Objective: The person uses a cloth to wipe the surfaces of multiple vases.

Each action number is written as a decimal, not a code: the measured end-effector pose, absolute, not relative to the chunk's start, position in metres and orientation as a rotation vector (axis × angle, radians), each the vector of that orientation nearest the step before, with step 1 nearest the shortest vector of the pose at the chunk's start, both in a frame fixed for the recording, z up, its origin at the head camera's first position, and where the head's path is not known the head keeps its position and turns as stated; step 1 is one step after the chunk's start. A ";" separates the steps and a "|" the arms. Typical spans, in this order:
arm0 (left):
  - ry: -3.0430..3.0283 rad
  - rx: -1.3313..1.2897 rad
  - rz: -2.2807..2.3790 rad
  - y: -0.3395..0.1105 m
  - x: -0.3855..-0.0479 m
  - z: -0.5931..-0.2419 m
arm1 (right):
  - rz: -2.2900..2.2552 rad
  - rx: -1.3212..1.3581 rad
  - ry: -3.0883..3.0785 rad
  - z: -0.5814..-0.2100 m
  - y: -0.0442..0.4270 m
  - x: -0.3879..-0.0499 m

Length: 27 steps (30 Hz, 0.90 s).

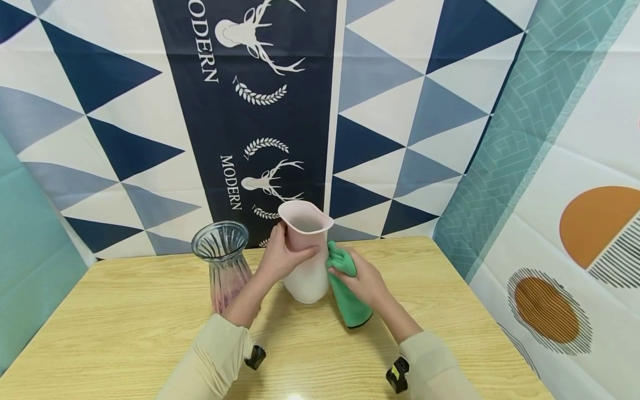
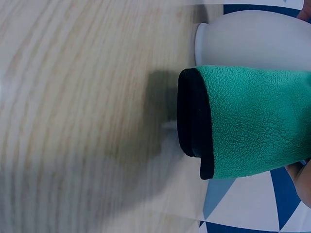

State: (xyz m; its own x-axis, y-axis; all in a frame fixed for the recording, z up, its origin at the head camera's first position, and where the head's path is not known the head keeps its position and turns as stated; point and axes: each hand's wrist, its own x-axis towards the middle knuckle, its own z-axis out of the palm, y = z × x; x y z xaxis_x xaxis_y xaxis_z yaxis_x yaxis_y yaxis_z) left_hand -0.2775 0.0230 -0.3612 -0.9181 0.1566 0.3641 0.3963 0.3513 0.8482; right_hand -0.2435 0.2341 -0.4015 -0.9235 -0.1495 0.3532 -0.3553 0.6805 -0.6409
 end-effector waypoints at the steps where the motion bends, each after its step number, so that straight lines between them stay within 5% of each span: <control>1: -2.394 -0.498 -1.600 0.023 -0.277 -0.361 | 1.087 0.402 -2.628 -0.402 0.234 -0.243; 27: -2.402 -0.509 -1.628 0.024 -0.278 -0.361 | 1.001 0.424 -2.713 -0.411 0.243 -0.241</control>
